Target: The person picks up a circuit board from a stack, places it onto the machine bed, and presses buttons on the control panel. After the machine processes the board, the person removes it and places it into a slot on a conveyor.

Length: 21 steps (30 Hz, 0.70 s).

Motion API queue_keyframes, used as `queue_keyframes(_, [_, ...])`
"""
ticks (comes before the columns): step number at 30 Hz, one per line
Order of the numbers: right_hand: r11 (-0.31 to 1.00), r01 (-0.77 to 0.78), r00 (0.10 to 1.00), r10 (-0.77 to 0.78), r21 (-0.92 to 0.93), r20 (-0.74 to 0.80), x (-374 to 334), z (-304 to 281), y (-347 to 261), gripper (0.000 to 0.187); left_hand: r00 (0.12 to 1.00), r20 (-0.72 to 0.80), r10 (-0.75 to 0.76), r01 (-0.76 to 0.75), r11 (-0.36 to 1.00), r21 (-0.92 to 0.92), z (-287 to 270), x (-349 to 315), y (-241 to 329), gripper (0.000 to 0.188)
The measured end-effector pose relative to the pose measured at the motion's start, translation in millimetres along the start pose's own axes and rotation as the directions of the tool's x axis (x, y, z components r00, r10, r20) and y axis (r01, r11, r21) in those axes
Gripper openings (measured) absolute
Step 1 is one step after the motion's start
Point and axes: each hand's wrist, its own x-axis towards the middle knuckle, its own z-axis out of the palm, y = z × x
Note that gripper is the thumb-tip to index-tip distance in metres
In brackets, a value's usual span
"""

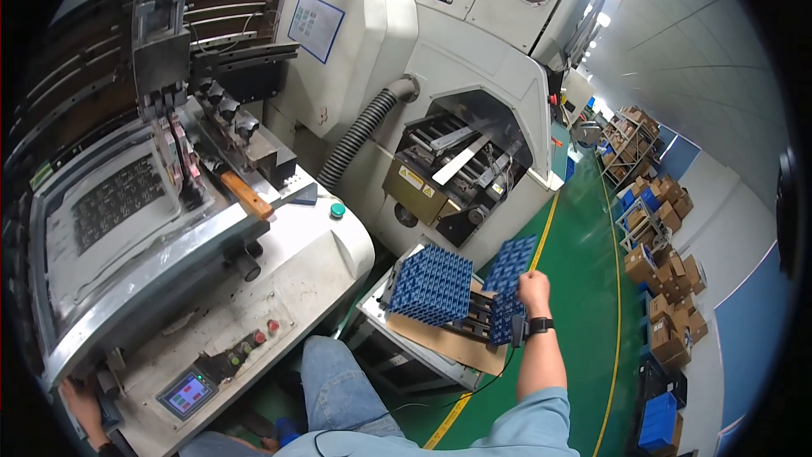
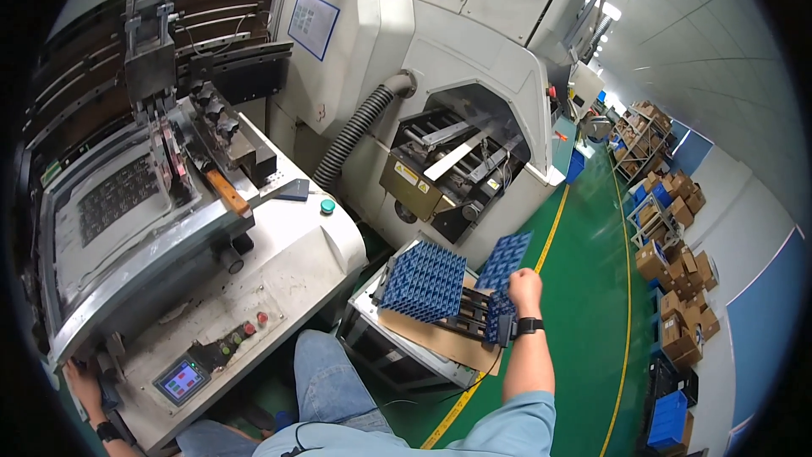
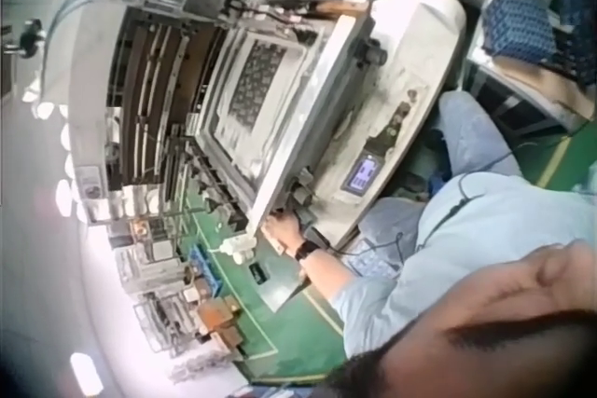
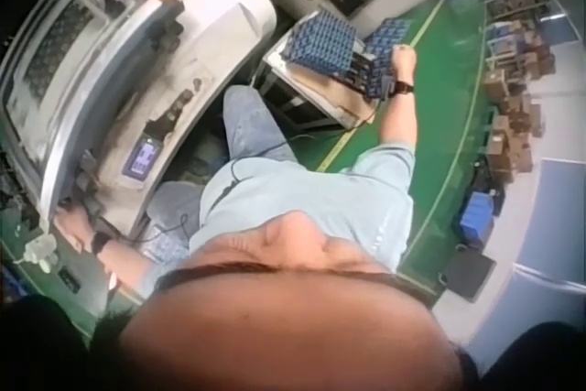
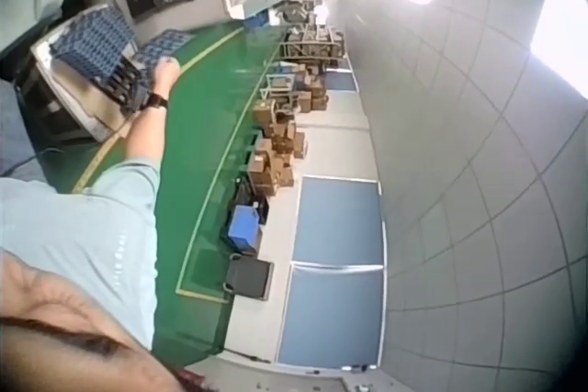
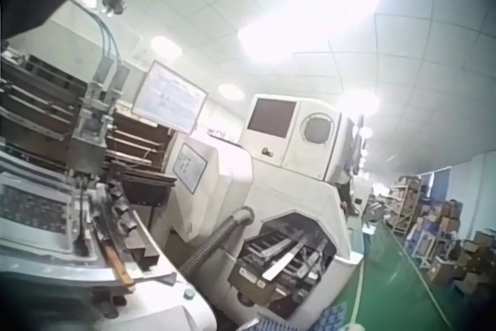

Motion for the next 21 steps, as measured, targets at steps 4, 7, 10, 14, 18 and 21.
queue_keyframes(4, [0.792, -0.017, 0.997, 0.063, 0.611, -0.055, 12.9, -19.7, -30.5, 0.020, 0.999, 0.039, 0.020, -0.020, 1.000, -0.010, 2.6, 3.3, -0.4, 0.081])
queue_keyframes(7, [0.505, -0.061, 0.998, 0.051, 0.861, 0.040, 29.8, -2.0, -67.9, 0.017, 0.999, -0.041, 0.001, -0.004, 0.997, -0.074, 12.3, -7.6, 10.9, 0.079])
queue_keyframes(10, [0.195, -0.166, 0.983, -0.052, 0.967, 0.179, 47.7, 41.6, -100.6, 0.011, 0.983, -0.176, 0.045, -0.063, 0.994, -0.093, 44.1, -17.8, 8.1, 0.082])
queue_keyframes(14, [0.010, -0.313, 0.948, -0.055, 0.950, 0.313, 65.5, 108.9, -141.6, 0.011, 0.990, -0.142, 0.011, -0.025, 0.995, -0.092, 61.3, -30.3, 28.6, 0.086])
queue_keyframes(18, [0.019, -0.360, 0.929, -0.084, 0.933, 0.360, 74.2, 163.1, -157.4, 0.017, 0.986, -0.167, -0.024, 0.000, 0.990, -0.141, 86.6, -48.8, 39.1, 0.088])
queue_keyframes(21, [0.023, -0.365, 0.926, -0.097, 0.931, 0.366, 72.9, 188.6, -152.5, 0.019, 0.995, -0.070, -0.074, 0.059, 0.977, -0.203, 107.5, -54.1, 41.1, 0.089])
